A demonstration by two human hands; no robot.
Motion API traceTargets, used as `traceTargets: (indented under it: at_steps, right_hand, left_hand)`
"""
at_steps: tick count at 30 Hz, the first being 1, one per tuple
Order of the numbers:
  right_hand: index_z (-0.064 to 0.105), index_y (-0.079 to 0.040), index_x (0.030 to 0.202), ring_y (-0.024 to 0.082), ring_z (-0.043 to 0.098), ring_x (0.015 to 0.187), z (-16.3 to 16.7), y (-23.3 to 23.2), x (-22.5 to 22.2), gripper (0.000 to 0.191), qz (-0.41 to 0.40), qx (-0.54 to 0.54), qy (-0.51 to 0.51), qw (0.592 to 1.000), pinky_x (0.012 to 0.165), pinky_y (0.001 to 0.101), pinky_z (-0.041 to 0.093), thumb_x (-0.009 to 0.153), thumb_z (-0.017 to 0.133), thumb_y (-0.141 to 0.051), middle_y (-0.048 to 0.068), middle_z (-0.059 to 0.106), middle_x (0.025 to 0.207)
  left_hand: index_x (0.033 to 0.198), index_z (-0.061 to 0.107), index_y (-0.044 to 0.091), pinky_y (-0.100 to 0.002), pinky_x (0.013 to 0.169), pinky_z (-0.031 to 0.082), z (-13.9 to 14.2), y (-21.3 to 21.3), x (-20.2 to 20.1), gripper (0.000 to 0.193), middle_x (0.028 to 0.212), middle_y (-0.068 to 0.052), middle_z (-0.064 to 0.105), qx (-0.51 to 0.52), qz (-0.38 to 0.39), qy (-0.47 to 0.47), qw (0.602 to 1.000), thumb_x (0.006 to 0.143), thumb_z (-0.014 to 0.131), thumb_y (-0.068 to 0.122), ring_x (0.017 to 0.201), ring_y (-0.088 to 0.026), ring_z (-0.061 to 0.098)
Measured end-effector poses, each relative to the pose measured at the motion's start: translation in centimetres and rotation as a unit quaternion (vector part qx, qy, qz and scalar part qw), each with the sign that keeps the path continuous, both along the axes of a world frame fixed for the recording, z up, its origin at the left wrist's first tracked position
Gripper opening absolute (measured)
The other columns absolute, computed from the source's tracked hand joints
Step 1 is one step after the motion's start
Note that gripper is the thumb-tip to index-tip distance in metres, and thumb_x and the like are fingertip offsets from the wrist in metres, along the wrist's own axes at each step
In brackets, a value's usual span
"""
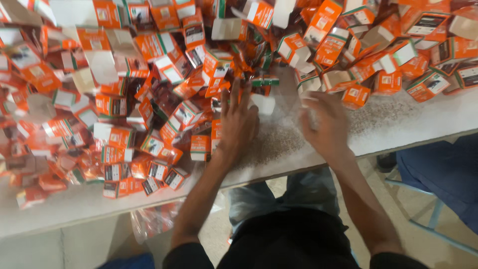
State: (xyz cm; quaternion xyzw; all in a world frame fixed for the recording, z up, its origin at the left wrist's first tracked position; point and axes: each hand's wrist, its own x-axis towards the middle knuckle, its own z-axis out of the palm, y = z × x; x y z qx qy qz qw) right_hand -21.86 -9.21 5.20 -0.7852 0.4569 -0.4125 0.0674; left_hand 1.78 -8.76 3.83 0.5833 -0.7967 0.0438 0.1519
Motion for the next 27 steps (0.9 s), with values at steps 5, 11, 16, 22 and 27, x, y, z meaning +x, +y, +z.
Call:
traceTargets:
  at_steps: [5, 11, 16, 22, 27]
  right_hand:
    - [0.068, -0.008, 0.129, 0.033, 0.062, 0.117, 0.5, -7.1, 6.6, 0.041, 0.095, 0.014, 0.140, 0.986, 0.095, 0.0476, 0.051, 0.088, 0.073, -0.010, 0.011, 0.062, 0.129]
    - [0.066, -0.011, 0.116, 0.033, 0.066, 0.112, -0.4, -8.9, 7.3, 0.035, 0.060, 0.014, 0.117, 0.991, 0.087, 0.0457, 0.056, 0.082, 0.073, -0.012, 0.012, 0.064, 0.127]
    - [0.059, 0.000, 0.113, 0.019, 0.068, 0.070, -1.4, 0.2, -0.5, 0.019, -0.045, 0.250, -0.173, 0.952, 0.062, 0.0344, 0.051, 0.108, 0.063, -0.018, 0.017, 0.068, 0.081]
    - [0.045, -0.001, 0.148, 0.023, 0.072, 0.079, -4.6, 10.8, -5.9, 0.048, -0.080, 0.327, -0.484, 0.808, 0.068, 0.0333, 0.059, 0.102, 0.058, -0.004, 0.014, 0.069, 0.108]
    - [0.059, 0.002, 0.144, 0.026, 0.073, 0.099, -4.1, 12.1, -3.2, 0.038, 0.008, 0.299, -0.435, 0.849, 0.082, 0.0363, 0.061, 0.107, 0.063, -0.006, 0.019, 0.068, 0.124]
  left_hand:
    - [0.105, 0.067, -0.001, -0.056, 0.108, 0.049, 0.8, 4.8, -0.2, 0.028, 0.143, -0.022, 0.054, -0.127, -0.047, 0.327, 0.935, 0.084, 0.078, 0.014, 0.137, -0.044, 0.051]
    - [0.102, 0.073, 0.014, -0.047, 0.099, 0.060, -2.5, 11.9, -6.2, 0.025, 0.116, -0.005, 0.063, -0.029, -0.090, 0.374, 0.923, 0.081, 0.087, 0.016, 0.104, -0.029, 0.065]
    - [0.110, 0.072, 0.009, -0.042, 0.088, 0.054, -4.0, 12.0, -7.6, 0.043, 0.123, -0.016, 0.057, 0.014, -0.091, 0.431, 0.897, 0.075, 0.091, 0.026, 0.109, -0.032, 0.061]
    - [0.120, 0.075, 0.015, -0.045, 0.090, 0.052, -3.4, 7.4, -3.7, 0.058, 0.116, -0.009, 0.065, -0.017, -0.095, 0.330, 0.939, 0.069, 0.093, 0.036, 0.105, -0.031, 0.060]
    - [0.138, 0.060, 0.016, -0.041, 0.086, 0.055, -3.5, 5.8, -3.4, 0.073, 0.118, -0.011, 0.063, 0.173, -0.057, 0.412, 0.893, 0.074, 0.089, 0.037, 0.094, -0.029, 0.066]
